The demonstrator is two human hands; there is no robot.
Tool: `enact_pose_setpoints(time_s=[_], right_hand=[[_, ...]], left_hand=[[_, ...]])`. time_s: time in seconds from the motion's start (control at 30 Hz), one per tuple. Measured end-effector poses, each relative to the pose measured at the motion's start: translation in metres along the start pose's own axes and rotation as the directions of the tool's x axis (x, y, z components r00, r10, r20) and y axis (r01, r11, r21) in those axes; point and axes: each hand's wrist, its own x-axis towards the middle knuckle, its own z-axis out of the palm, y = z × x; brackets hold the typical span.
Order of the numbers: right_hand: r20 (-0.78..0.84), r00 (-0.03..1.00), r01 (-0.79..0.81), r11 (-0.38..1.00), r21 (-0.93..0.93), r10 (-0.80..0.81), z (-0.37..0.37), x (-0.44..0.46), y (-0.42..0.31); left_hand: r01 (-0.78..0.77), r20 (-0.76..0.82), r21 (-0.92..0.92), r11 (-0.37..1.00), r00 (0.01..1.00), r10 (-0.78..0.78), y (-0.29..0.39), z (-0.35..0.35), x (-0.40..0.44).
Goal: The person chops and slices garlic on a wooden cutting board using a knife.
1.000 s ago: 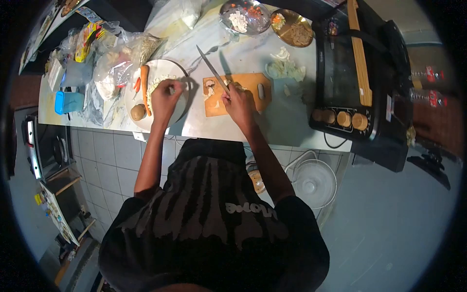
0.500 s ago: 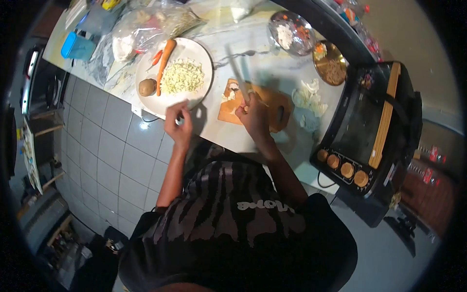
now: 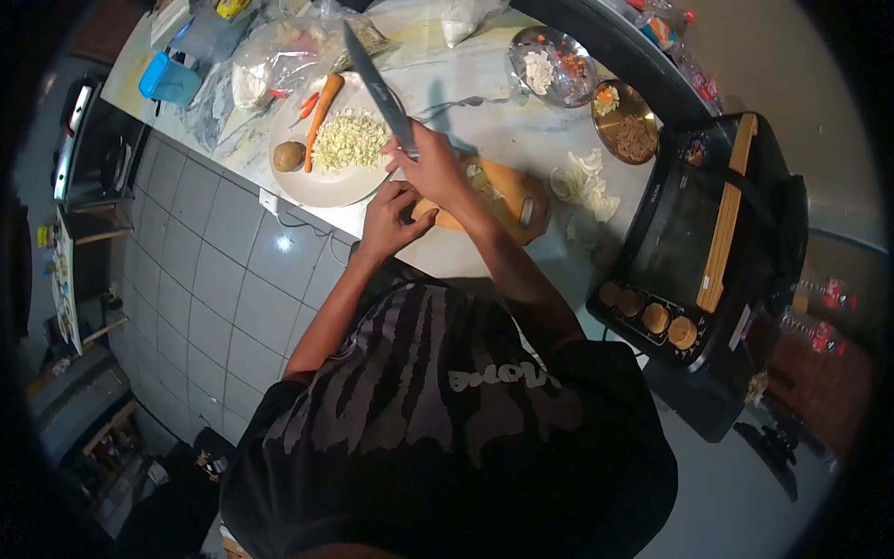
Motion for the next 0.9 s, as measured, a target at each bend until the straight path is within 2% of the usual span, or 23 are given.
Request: enact_pose_setpoints(time_s=[0.03, 0.1, 0.17, 0.2, 0.27, 0.3, 0.37, 0.4, 0.43, 0.5, 0.53, 0.57, 0.63, 0.67, 0.7, 0.77, 0.9], right_hand=[[-0.063, 0.995, 0.082, 0.997, -0.005, -0.082, -0.009, -0.01, 0.002], [-0.133, 0.985, 0.104, 0.994, -0.022, -0.106, -0.026, -0.038, 0.002], [-0.194, 0.978, -0.088, 0.993, -0.075, 0.072, -0.043, -0.07, 0.011], [-0.216, 0.974, -0.09, 0.994, -0.068, 0.073, -0.051, -0.085, 0.023], [-0.233, 0.956, -0.158, 0.981, 0.108, 0.18, -0.055, -0.113, 0.047], [-0.26, 0.948, -0.155, 0.98, 0.121, 0.182, -0.05, -0.124, 0.054], [-0.446, 0.89, -0.042, 0.992, 0.12, 0.092, -0.036, -0.15, 0.066], [-0.395, 0.908, -0.1, 0.987, 0.127, 0.142, -0.033, -0.164, 0.067], [-0.432, 0.89, -0.097, 0.986, 0.138, 0.149, -0.025, -0.175, 0.068], [-0.47, 0.826, -0.365, 0.931, -0.026, 0.311, -0.005, -0.191, 0.059], [-0.582, 0.793, -0.291, 0.951, -0.104, 0.179, 0.013, -0.198, 0.095], [-0.607, 0.771, -0.304, 0.949, -0.085, 0.193, 0.022, -0.204, 0.094], [-0.558, 0.812, -0.234, 0.971, -0.041, 0.172, 0.041, -0.213, 0.088], [-0.493, 0.804, -0.333, 0.938, 0.093, 0.334, 0.046, -0.214, 0.062], [-0.517, 0.787, -0.333, 0.937, 0.103, 0.337, 0.057, -0.214, 0.061], [-0.573, 0.739, -0.451, 0.892, -0.031, 0.354, 0.077, -0.212, 0.057], [-0.638, 0.656, -0.503, 0.864, 0.028, 0.403, 0.112, -0.211, 0.031]], left_hand=[[-0.017, 0.014, 0.0, 1.0, 1.0, 0.017, 0.002, -0.001, 0.0], [-0.022, 0.028, 0.044, 0.999, 0.999, 0.021, 0.002, 0.002, 0.002], [-0.032, 0.05, 0.026, 0.999, 0.998, 0.031, 0.002, 0.004, 0.005], [-0.017, 0.053, 0.016, 1.0, 0.998, 0.016, 0.003, 0.004, 0.006], [-0.013, 0.111, 0.007, 1.0, 0.994, 0.012, 0.006, 0.003, 0.01], [0.001, 0.15, 0.003, 1.0, 0.989, -0.002, 0.007, 0.002, 0.015], [-0.083, 0.205, 0.013, 0.996, 0.976, 0.079, 0.008, 0.003, 0.024], [-0.148, 0.234, 0.024, 0.989, 0.962, 0.138, 0.007, 0.004, 0.027], [-0.173, 0.264, 0.009, 0.985, 0.95, 0.164, 0.006, 0.004, 0.03], [-0.244, 0.25, -0.013, 0.97, 0.938, 0.239, -0.001, 0.005, 0.034], [-0.262, 0.276, -0.031, 0.965, 0.925, 0.26, -0.003, 0.004, 0.037], [-0.287, 0.267, -0.056, 0.956, 0.919, 0.291, -0.006, 0.001, 0.037], [-0.319, 0.279, -0.101, 0.942, 0.9, 0.335, -0.011, -0.003, 0.034], [-0.33, 0.286, -0.124, 0.936, 0.891, 0.352, -0.016, -0.003, 0.034], [-0.341, 0.29, -0.146, 0.928, 0.883, 0.37, -0.019, -0.004, 0.036], [-0.371, 0.329, -0.173, 0.913, 0.851, 0.408, -0.024, -0.006, 0.038], [-0.427, 0.326, -0.191, 0.884, 0.822, 0.468, -0.028, -0.005, 0.035]])
